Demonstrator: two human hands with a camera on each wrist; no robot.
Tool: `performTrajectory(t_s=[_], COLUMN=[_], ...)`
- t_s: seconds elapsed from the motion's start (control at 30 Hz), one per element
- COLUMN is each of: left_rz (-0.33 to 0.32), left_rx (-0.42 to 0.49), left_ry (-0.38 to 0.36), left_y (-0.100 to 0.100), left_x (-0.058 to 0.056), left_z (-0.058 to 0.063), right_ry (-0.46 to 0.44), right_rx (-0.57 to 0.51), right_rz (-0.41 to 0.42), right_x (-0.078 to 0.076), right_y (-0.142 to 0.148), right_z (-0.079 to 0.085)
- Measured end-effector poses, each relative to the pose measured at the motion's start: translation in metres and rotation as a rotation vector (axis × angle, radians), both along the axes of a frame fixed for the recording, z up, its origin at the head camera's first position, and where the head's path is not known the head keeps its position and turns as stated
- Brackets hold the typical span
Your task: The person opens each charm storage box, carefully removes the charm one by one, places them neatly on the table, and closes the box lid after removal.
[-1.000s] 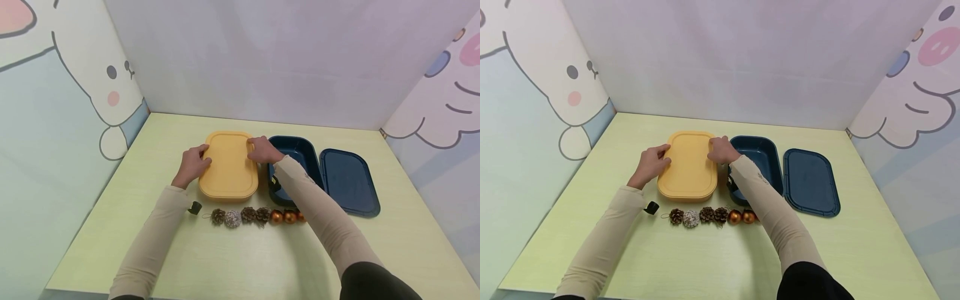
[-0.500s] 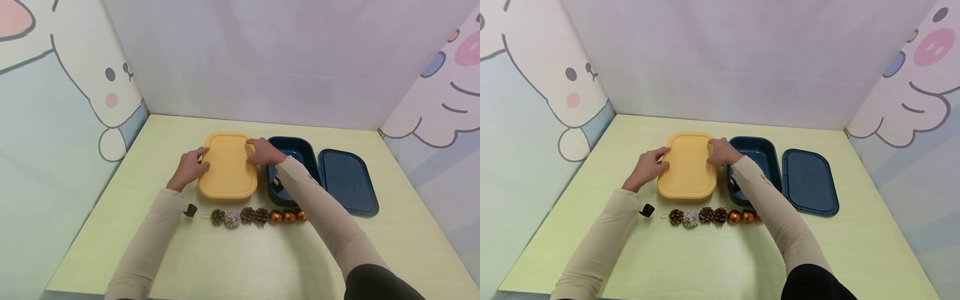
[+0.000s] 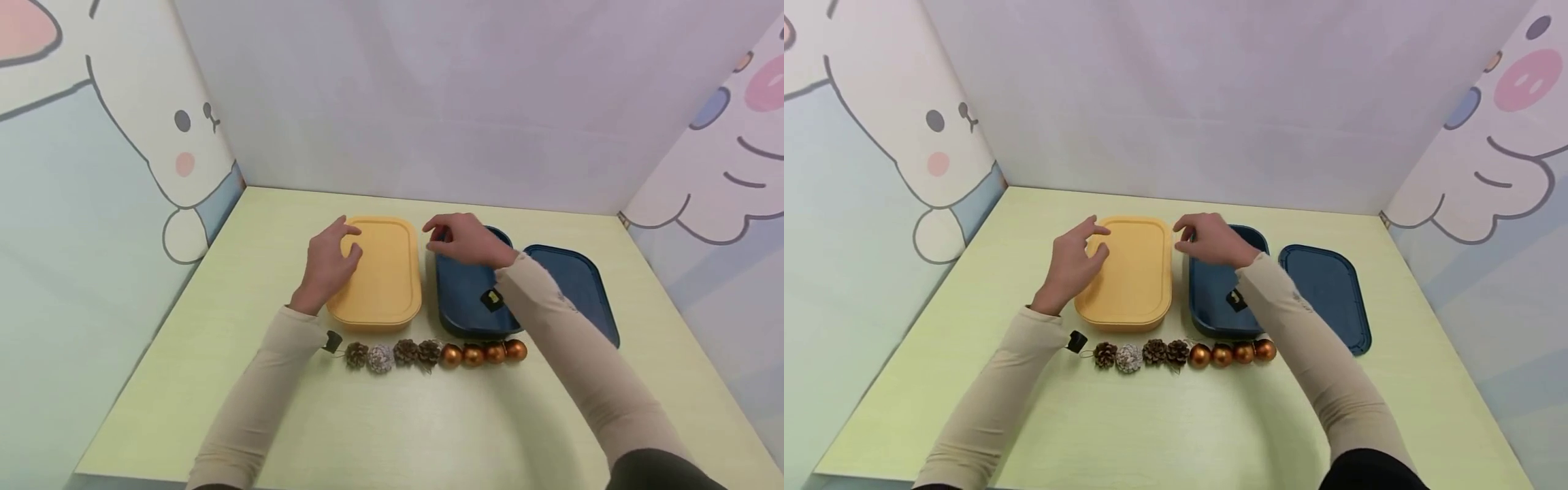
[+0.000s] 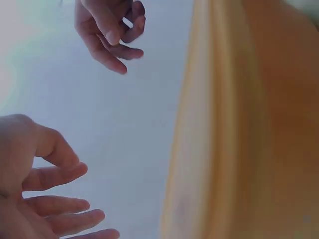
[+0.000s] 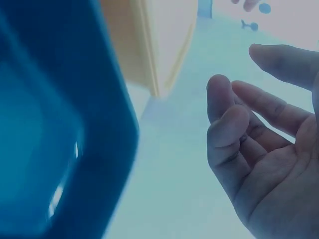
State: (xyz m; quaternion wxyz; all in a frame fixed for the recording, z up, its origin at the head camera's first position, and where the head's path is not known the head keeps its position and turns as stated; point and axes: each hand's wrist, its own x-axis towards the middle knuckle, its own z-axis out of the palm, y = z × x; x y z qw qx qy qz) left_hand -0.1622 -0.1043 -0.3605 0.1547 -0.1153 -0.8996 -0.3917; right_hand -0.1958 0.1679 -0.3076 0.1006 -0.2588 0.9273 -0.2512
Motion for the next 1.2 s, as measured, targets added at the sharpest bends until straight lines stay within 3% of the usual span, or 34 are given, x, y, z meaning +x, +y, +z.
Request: performTrajectory(t_s=[0.13,0.27,0.47,0.6,0.73,0.87,1.03,1.2], left_rz=[-0.101,-0.268,-0.552,-0.66,-0.672,-0.583,-0.46,-0.428], left_rx=[0.05,0.131,0.184,0.128,0.103,0.16,0.275,0.279], left_ry=[0.1,0.068,-0.146,-0.337,-0.532,-0.696,-0.84,-0.951], left_y=[0.031,0.065,0.129,0.176,0.217,0.256,0.293,0.311], left_x=[0.01,0.02,0.035,0.05,0.059,0.063,0.069,0.074], left_z=[0.016,0.027,0.036,0.037,0.034,0.033,0.024,0.013], right_ry=[0.058,0.077,0.065,0.017,-0.02,-0.052,-0.103,-0.16], right_rx=[0.028,0.084,0.15,0.162,0.163,0.146,0.123,0.102], right_rz=[-0.033,-0.103,-0.246,-0.328,-0.375,-0.423,-0.459,-0.486], right_x=[0.009,0.019,0.038,0.052,0.067,0.08,0.087,0.094], right_y=[0.036,0.076,0.136,0.175,0.205,0.228,0.244,0.255], right_z=[0.013,0.023,0.023,0.012,0.0,-0.008,-0.018,-0.032])
